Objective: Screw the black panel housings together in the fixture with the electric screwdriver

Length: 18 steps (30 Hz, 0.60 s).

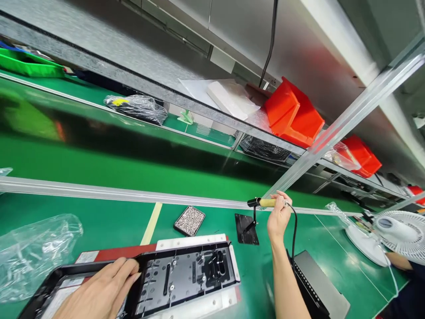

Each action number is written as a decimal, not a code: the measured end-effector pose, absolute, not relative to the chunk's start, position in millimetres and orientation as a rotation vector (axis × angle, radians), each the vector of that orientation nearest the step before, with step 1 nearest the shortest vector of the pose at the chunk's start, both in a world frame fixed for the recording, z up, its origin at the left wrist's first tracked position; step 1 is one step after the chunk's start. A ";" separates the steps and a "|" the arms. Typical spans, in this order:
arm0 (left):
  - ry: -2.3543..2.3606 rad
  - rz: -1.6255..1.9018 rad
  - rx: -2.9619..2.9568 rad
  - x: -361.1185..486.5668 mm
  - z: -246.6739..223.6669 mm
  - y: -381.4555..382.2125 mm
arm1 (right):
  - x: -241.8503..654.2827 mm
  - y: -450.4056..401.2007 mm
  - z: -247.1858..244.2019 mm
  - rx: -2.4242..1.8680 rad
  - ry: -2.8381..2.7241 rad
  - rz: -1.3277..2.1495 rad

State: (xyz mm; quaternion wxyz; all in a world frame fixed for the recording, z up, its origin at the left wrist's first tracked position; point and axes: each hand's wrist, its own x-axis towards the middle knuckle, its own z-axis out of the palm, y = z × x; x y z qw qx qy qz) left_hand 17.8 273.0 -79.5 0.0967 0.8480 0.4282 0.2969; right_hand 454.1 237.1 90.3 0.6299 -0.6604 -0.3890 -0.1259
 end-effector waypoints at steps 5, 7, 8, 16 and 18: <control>1.358 0.666 2.542 24.8 -44.2 267.1 | 434.0 185.5 68.2 -1.829 -1.021 -0.064; 1.338 0.613 2.494 26.4 -29.6 264.9 | 415.3 166.6 59.8 -1.880 -1.151 0.052; 1.333 0.585 2.467 26.9 -22.7 263.8 | 405.7 159.8 57.3 -1.874 -1.265 0.086; 1.342 0.504 2.346 28.9 9.3 257.5 | 369.1 171.7 83.0 -1.391 -2.840 -0.295; 1.334 0.591 2.330 24.6 15.8 257.7 | 367.9 179.5 86.6 -1.252 -2.960 -0.311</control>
